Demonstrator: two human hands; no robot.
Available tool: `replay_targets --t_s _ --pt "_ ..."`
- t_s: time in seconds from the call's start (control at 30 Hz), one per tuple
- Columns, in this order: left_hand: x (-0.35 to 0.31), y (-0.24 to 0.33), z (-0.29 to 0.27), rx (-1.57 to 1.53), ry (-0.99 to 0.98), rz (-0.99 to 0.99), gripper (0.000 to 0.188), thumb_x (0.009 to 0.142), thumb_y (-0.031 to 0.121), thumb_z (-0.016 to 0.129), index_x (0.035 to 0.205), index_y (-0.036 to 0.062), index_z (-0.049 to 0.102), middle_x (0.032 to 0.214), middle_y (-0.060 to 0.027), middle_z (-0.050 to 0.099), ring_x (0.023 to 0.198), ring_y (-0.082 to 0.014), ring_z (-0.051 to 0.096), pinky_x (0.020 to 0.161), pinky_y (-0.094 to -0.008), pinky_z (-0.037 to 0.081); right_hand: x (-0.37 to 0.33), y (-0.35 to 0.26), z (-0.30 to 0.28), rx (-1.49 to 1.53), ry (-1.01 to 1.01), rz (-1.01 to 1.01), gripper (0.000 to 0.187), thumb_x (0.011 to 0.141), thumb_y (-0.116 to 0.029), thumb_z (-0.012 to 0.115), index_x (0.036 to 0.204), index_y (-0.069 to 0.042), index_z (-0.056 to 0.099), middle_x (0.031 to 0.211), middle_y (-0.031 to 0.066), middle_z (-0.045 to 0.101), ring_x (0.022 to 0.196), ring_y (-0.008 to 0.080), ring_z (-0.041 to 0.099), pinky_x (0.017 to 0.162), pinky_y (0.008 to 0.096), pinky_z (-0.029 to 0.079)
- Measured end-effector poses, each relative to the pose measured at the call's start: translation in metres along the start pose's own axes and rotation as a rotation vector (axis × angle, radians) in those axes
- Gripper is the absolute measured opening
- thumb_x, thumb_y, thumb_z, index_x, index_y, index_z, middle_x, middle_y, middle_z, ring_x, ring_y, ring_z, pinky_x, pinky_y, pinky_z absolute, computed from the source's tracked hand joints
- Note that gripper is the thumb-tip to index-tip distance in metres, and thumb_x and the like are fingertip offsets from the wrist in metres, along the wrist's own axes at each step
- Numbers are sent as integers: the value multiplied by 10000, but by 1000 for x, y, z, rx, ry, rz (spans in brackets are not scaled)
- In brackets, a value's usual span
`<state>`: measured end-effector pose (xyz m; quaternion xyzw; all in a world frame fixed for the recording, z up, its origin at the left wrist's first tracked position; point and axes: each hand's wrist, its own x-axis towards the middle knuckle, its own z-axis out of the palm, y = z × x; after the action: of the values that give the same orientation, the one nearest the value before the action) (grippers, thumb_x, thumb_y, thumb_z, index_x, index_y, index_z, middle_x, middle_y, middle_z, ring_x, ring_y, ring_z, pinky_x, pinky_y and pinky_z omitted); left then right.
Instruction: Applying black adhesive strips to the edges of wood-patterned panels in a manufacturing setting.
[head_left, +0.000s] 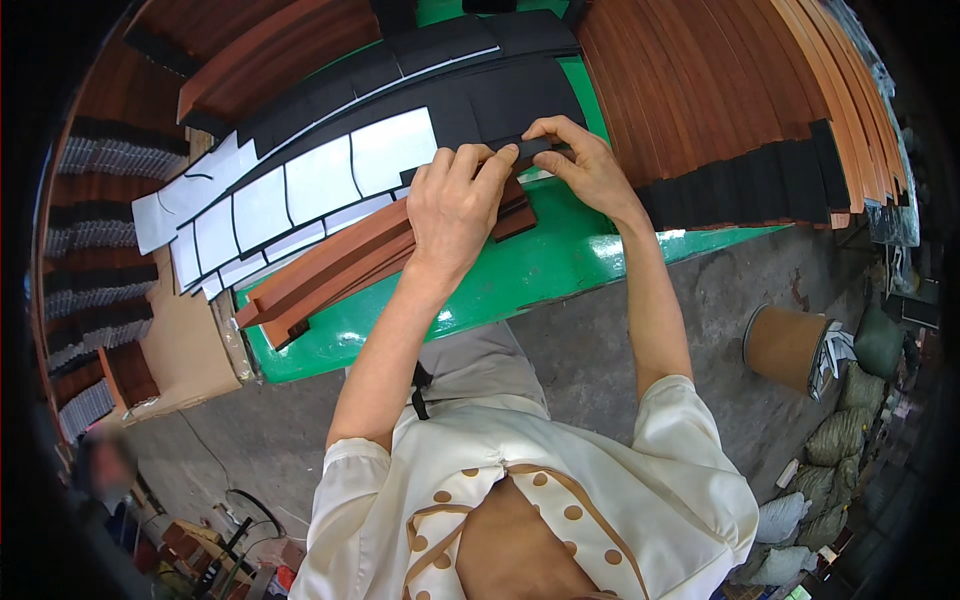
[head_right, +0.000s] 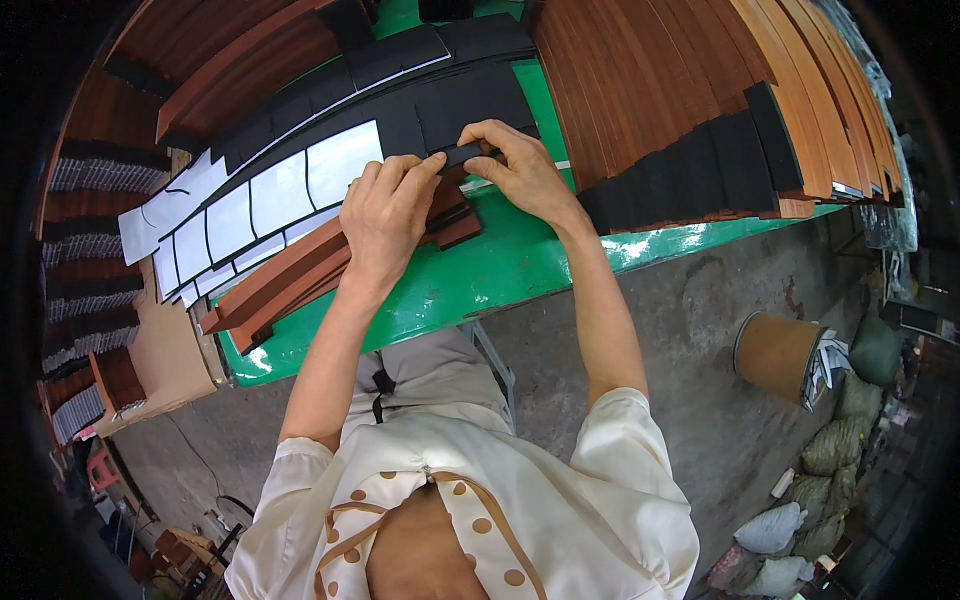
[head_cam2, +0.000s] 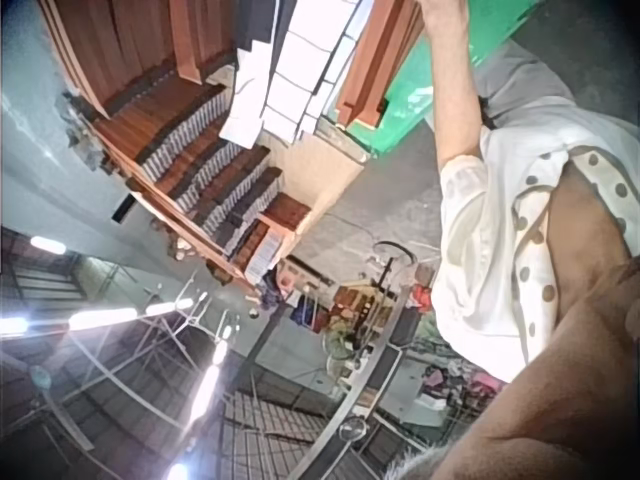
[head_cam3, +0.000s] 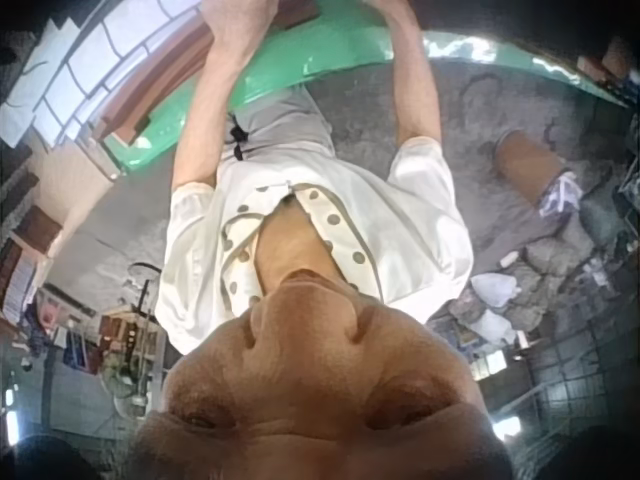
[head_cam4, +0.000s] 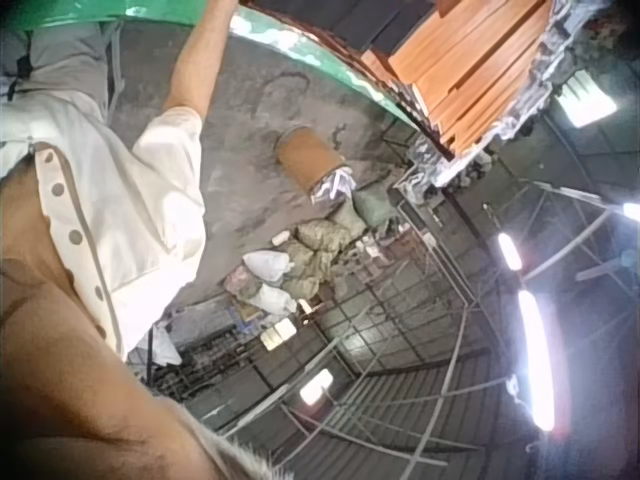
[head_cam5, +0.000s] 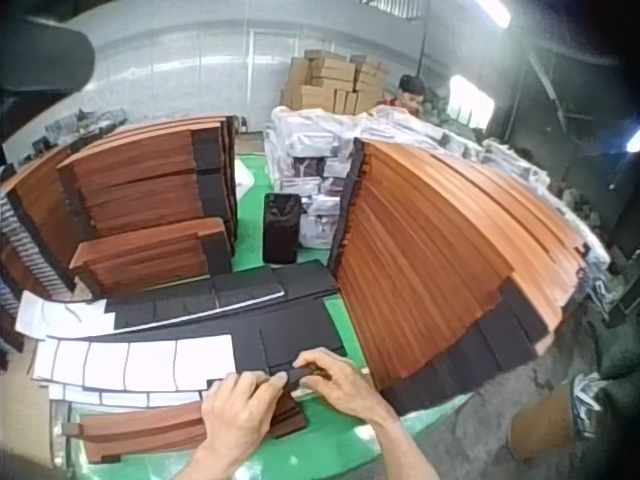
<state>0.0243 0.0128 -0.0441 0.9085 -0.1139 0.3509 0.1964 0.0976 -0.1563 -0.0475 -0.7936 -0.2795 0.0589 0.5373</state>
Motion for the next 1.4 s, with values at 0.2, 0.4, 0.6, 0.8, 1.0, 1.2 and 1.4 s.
replay_targets --t_s 0.2,0.4,0.6,0.8,1.0,1.2,1.4 --pt "-2 -4 -5 -93 -45 -35 268 688 139 661 954 122 627 831 -17 589 736 -214 570 610 -346 444 -3 -2 3 34 31 78 230 807 -8 607 1035 -18 571 986 48 588 927 146 577 824 270 452" --pt "-16 -1 -74 -121 -35 -11 438 653 153 704 1073 106 586 988 -27 581 917 -185 570 787 -386 355 -20 -15 4 19 168 54 333 818 51 575 1145 -9 558 1161 86 574 1085 190 548 970 307 402" --pt "-46 -91 -206 0 -33 -172 407 673 20 700 1068 24 602 1050 -129 620 986 -272 584 843 -389 416 14 -63 15 -38 238 -143 83 871 35 552 933 35 608 940 67 606 893 125 557 811 235 435" --pt "-69 -241 -198 24 -311 -479 287 825 135 627 1100 59 593 1155 -102 592 1073 -266 551 890 -409 397 127 -122 137 -296 -239 -483 89 847 -69 603 866 16 625 797 115 606 715 209 600 650 288 468" --pt "-63 -294 -132 263 -393 -258 381 833 257 626 1168 89 562 1265 -78 528 1173 -236 480 899 -474 356 209 -89 263 -688 -416 -518 140 813 -78 587 934 -21 628 908 120 621 850 297 615 728 369 497" --pt "-70 -305 -112 246 -363 -271 435 826 325 613 1165 56 563 1237 -84 540 1170 -236 466 916 -412 371 245 -61 309 -999 -404 -711 146 700 -16 616 844 -7 630 862 136 628 844 272 636 676 346 545" --pt "-74 -307 -115 222 -329 -276 429 827 323 612 1164 61 567 1231 -86 543 1166 -237 475 926 -413 377 249 -53 317 -1077 -441 -841 102 717 -51 608 806 -8 635 817 137 629 786 274 649 644 343 551"
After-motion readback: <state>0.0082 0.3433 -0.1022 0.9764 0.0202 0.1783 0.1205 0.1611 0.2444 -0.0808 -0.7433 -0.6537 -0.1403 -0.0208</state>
